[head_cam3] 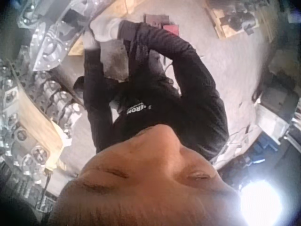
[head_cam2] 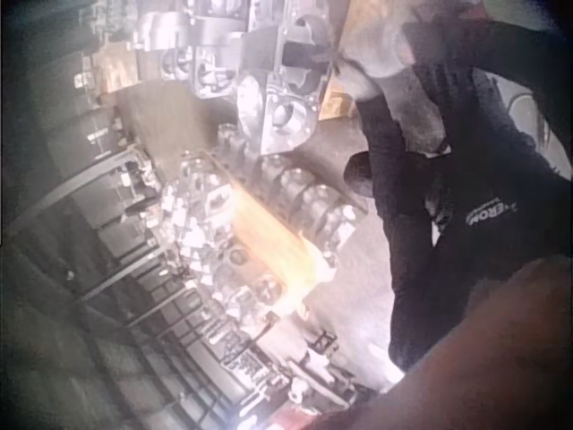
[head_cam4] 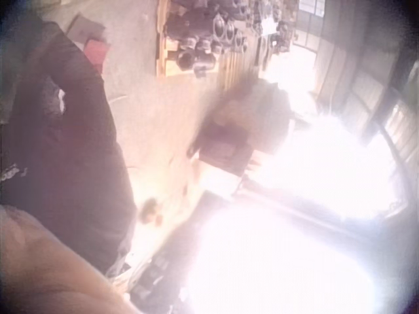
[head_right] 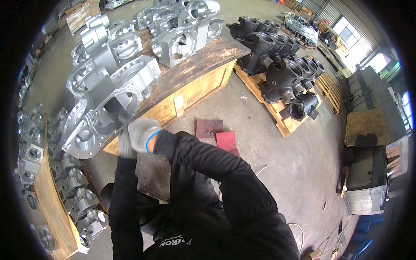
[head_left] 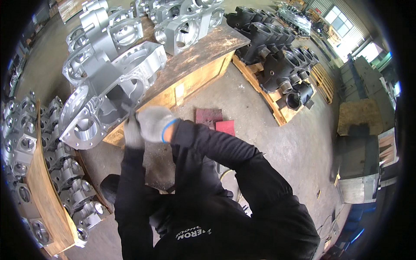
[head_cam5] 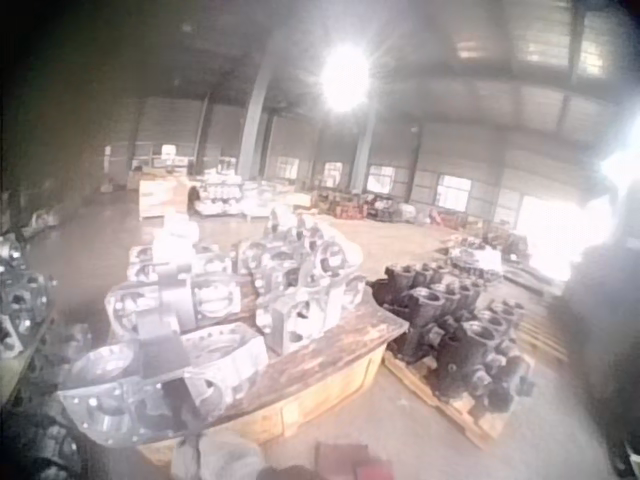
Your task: The person uses a deburring tool to scrape and smooth the edges of a large metal casting on a wooden workbench. They repeatedly reposition the casting to access different edges and continue the deburring process throughout the clip.
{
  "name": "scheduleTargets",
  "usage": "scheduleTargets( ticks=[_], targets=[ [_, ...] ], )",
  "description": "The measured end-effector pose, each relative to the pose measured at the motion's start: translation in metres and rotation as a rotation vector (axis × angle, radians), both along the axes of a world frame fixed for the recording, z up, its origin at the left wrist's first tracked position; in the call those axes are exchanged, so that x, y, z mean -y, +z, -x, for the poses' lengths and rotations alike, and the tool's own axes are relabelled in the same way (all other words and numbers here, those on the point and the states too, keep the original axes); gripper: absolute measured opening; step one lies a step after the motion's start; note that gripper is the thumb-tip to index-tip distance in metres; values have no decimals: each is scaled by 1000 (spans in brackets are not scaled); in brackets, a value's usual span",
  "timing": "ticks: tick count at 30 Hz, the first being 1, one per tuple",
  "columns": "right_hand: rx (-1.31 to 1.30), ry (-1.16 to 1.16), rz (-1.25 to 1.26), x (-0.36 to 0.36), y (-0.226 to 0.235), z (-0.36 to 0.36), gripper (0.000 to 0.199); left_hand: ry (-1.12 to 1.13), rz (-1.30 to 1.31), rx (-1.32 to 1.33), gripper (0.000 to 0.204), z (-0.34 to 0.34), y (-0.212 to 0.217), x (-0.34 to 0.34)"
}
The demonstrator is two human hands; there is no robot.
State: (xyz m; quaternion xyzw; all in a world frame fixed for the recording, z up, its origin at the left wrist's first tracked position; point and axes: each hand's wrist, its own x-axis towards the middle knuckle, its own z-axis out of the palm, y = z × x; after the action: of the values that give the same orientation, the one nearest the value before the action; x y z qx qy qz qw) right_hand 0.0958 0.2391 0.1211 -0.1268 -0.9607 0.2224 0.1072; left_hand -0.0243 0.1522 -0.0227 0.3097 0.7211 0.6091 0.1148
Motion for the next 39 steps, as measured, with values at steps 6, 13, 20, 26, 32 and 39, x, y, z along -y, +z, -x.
scheduleTargets(
  ticks=[6,13,20,26,32,39],
  targets=[
    [-90,-56,-7,-1,-1,3,27,134,68,-638,46,4,6,-3],
    [8,-25,71,-2,-5,7,28,90,-86,364,40,4,17,-5],
    [145,73,88,-7,-22,21,28,170,-119,617,36,15,-12,-5],
    [-56,63,109,2,-28,-11,64,127,42,463,38,38,-5,-15],
    [-165,-181,460,18,-41,-22,48,182,346,-166,39,21,67,37],
    [-472,-170,1027,50,-33,51,43,648,226,-1384,17,87,174,89]
  ],
)
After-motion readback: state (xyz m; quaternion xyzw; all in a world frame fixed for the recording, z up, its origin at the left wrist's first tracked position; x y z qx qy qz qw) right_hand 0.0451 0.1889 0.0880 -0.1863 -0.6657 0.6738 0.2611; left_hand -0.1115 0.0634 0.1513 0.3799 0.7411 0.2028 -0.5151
